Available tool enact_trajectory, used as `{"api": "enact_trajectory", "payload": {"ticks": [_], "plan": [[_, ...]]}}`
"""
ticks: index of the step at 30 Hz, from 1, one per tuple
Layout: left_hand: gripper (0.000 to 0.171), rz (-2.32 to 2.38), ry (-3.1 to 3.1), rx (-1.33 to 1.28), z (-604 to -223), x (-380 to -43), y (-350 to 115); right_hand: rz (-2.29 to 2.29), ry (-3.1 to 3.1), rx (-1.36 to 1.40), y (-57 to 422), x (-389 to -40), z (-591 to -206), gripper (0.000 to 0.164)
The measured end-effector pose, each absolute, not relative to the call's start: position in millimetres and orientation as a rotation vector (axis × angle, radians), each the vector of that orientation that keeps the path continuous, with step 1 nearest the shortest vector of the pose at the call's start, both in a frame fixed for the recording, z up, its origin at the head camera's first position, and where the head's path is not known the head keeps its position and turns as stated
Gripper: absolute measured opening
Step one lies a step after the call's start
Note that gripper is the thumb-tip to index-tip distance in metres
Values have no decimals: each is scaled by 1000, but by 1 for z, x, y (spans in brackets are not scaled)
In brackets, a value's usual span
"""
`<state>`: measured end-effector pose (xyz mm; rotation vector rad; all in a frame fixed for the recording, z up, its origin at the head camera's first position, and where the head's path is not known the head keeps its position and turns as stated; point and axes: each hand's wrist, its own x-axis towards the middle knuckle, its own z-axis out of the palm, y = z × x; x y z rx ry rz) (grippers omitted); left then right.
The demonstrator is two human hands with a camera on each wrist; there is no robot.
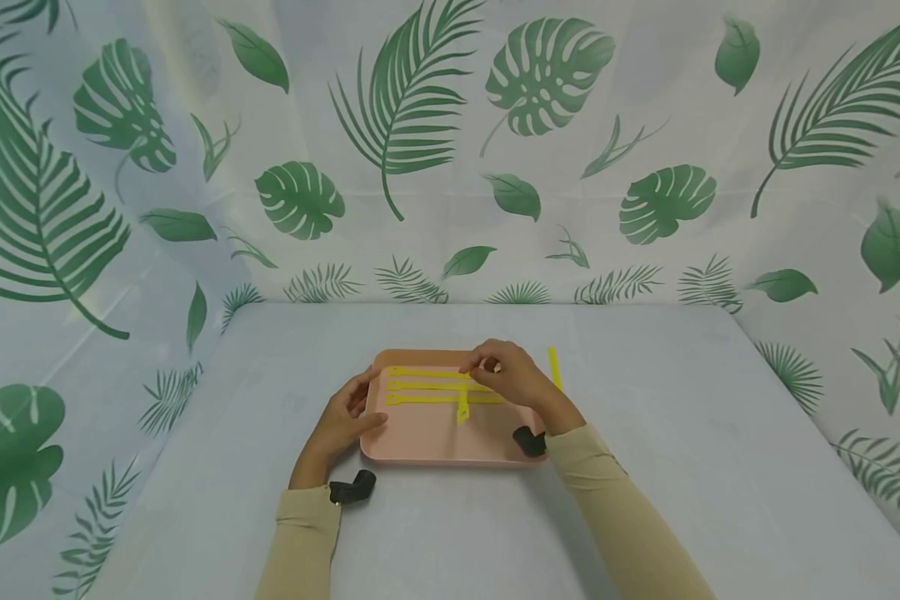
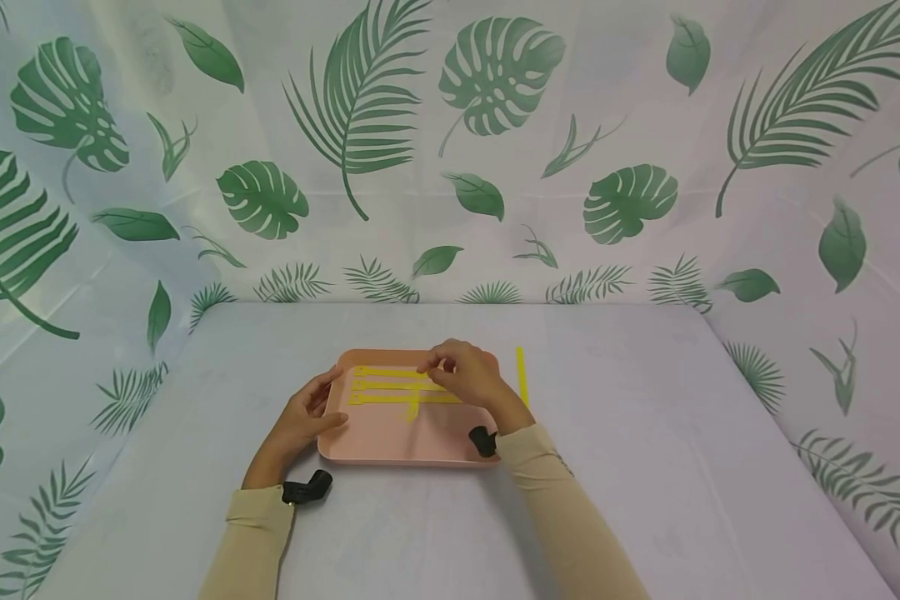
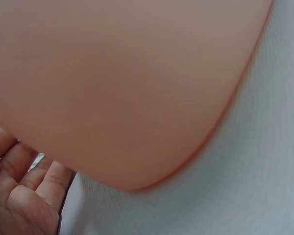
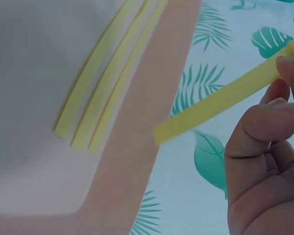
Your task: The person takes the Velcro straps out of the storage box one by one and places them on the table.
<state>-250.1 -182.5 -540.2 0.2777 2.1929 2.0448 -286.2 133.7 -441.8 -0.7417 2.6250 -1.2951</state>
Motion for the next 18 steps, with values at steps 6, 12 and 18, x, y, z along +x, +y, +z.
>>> {"api": "enact_trajectory", "payload": {"ticks": [6, 12, 18], "plan": [[86, 2048, 2193, 274, -540, -250, -182, -1414, 2600, -777, 136, -285, -443, 16], [85, 2036, 2205, 258, -540, -250, -181, -1514, 2541, -756, 140, -282, -444, 14], [85, 2032, 2201, 251, -540, -250, -181, -1573, 2481, -718, 145, -282, -447, 16]]}}
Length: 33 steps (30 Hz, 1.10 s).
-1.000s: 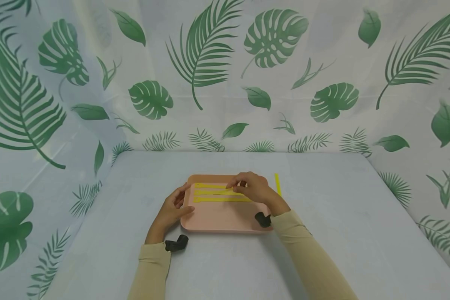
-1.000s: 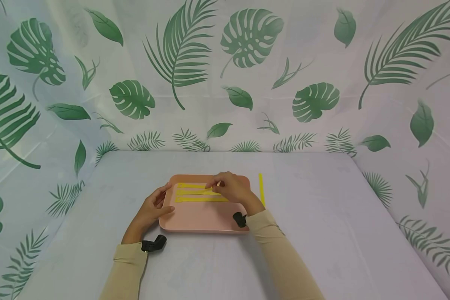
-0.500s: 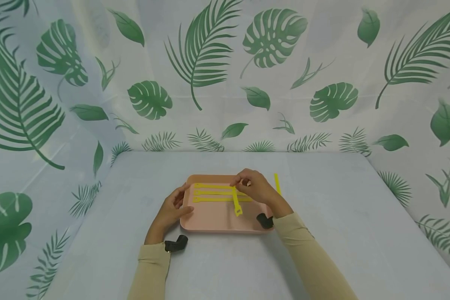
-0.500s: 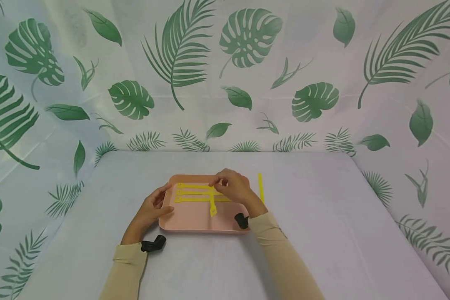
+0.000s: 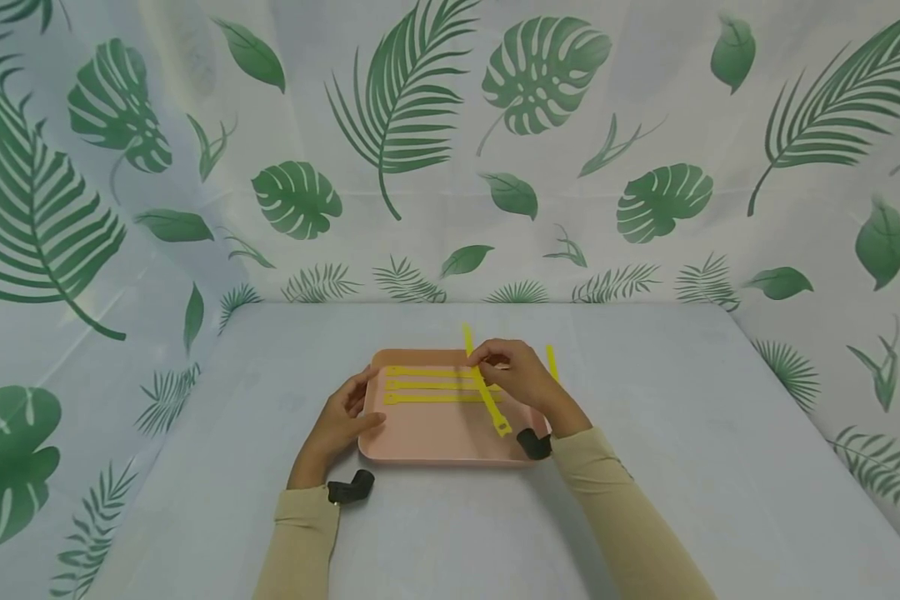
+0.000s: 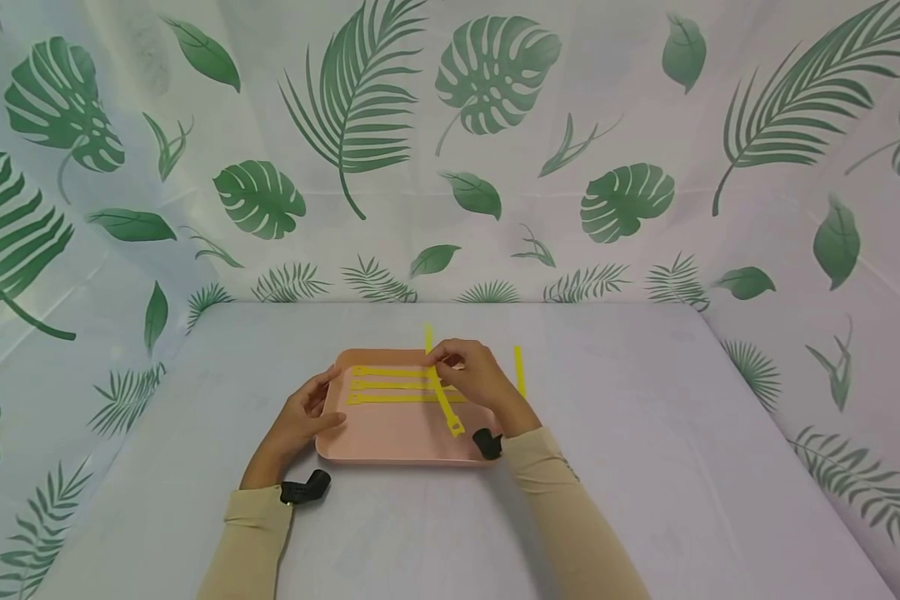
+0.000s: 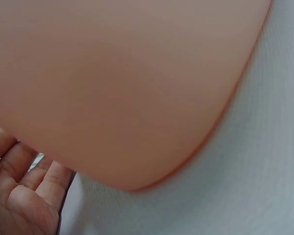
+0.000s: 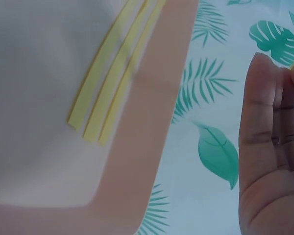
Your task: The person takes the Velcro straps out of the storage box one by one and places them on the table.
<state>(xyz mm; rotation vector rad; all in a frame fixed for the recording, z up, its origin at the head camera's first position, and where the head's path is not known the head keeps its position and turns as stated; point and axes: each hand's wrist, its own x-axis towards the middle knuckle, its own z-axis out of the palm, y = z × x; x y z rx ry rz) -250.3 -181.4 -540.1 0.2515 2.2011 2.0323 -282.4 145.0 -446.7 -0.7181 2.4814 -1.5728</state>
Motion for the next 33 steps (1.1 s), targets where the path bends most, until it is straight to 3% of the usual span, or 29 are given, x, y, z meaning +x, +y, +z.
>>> {"api": "enact_trajectory", "payload": {"ticks": [33], "plan": [[84, 2028, 2196, 269, -537, -248, -181, -1833, 2334, -490, 195, -280, -454, 35]]}}
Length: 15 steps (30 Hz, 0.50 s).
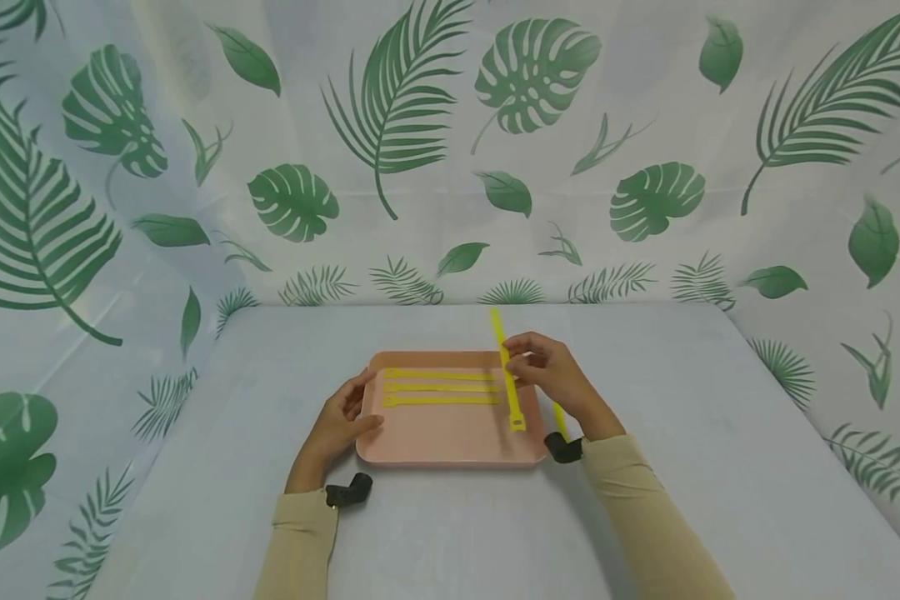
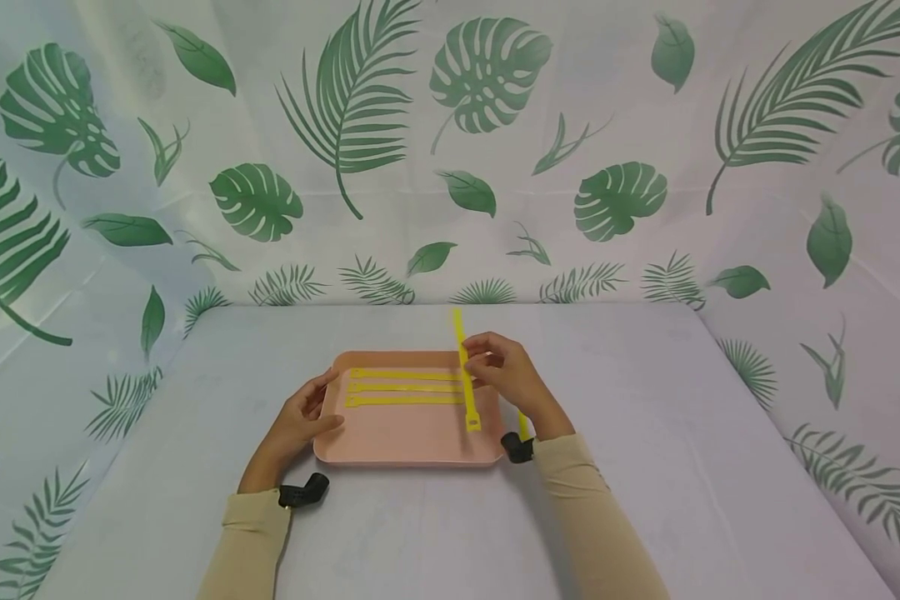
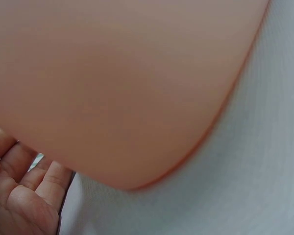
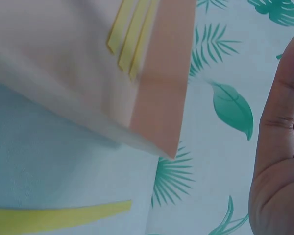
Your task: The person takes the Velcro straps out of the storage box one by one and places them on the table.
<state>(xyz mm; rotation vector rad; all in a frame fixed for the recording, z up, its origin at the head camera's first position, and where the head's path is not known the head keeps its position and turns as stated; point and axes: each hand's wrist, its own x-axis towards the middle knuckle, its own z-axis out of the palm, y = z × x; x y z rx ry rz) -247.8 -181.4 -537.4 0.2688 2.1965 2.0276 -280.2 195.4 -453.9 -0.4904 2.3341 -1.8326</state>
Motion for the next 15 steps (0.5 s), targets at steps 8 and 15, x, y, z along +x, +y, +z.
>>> {"api": "enact_trajectory", "payload": {"ticks": [8, 15], "plan": [[84, 2039, 2182, 266, -538, -247, -182, -1845, 2356, -463, 211, -280, -458, 36], [83, 2031, 2189, 277, -538, -246, -182, -1841, 2394, -410, 224, -280, -461, 39]]}}
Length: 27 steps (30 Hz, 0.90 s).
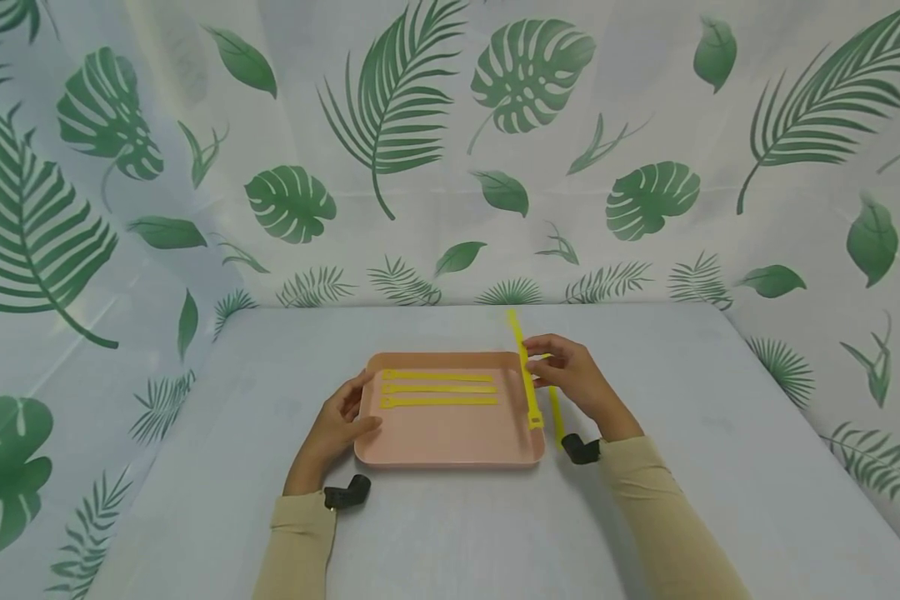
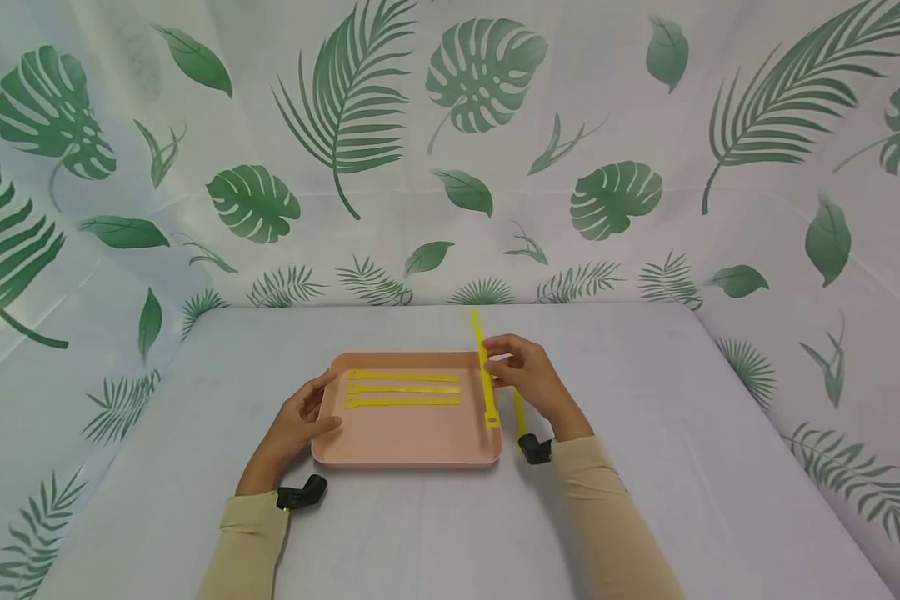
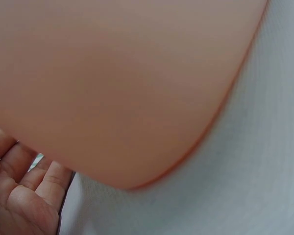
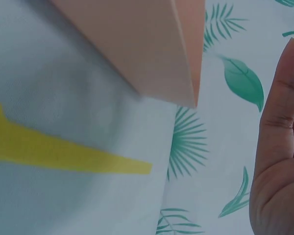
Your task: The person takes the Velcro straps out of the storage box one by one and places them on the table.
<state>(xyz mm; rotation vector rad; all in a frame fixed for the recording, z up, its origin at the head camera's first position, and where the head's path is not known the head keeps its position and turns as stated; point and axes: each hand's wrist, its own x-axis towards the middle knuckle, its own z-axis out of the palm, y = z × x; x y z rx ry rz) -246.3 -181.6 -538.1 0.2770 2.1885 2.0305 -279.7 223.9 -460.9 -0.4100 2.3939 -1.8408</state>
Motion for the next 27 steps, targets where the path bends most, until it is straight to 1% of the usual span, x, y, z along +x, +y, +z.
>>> {"api": "enact_trajectory", "payload": {"ticks": [11, 27], "plan": [[83, 2023, 2204, 240, -536, -245, -179, -1845, 2403, -331, 247, -282, -462, 42], [84, 2023, 2217, 208, -540, -248, -178, -1779, 2430, -209, 274, -284, -478, 44]]}}
